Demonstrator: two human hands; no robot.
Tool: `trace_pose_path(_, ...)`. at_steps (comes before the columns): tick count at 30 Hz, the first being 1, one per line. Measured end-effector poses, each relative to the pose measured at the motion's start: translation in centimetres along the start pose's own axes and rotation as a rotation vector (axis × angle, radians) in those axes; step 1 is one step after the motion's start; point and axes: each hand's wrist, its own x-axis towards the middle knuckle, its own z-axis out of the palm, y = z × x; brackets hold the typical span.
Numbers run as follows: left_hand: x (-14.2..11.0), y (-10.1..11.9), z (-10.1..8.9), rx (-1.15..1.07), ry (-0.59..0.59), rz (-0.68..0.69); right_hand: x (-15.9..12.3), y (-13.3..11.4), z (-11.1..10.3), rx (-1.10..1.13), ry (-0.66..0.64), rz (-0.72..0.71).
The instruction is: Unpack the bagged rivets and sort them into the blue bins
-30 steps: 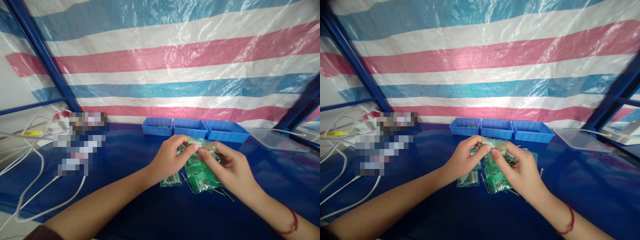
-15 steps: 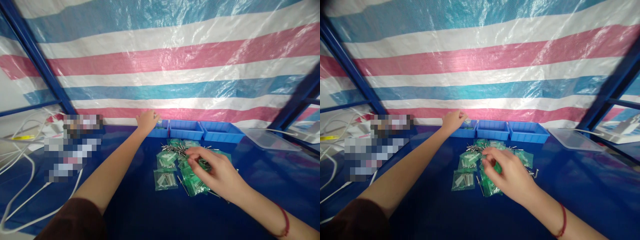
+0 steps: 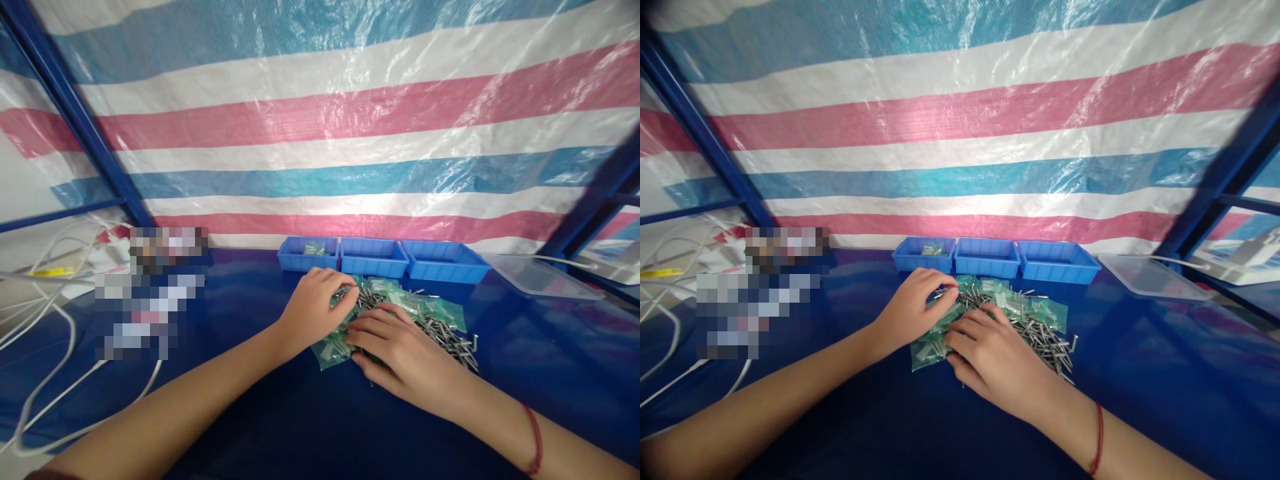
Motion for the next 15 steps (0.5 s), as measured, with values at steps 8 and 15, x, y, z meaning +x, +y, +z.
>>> trace_pose_path(8,-0.7,1.1,-0.3,-0.385,-0.022,0.007,0.5,0.2,0.6,-0.019,0.225,-0.001)
trace_pose_path(15,-1.2,0.5,-1.0,-0.62,-0.102,0.082,-0.2,0.6,-0.1,0.173,0.39,0.229)
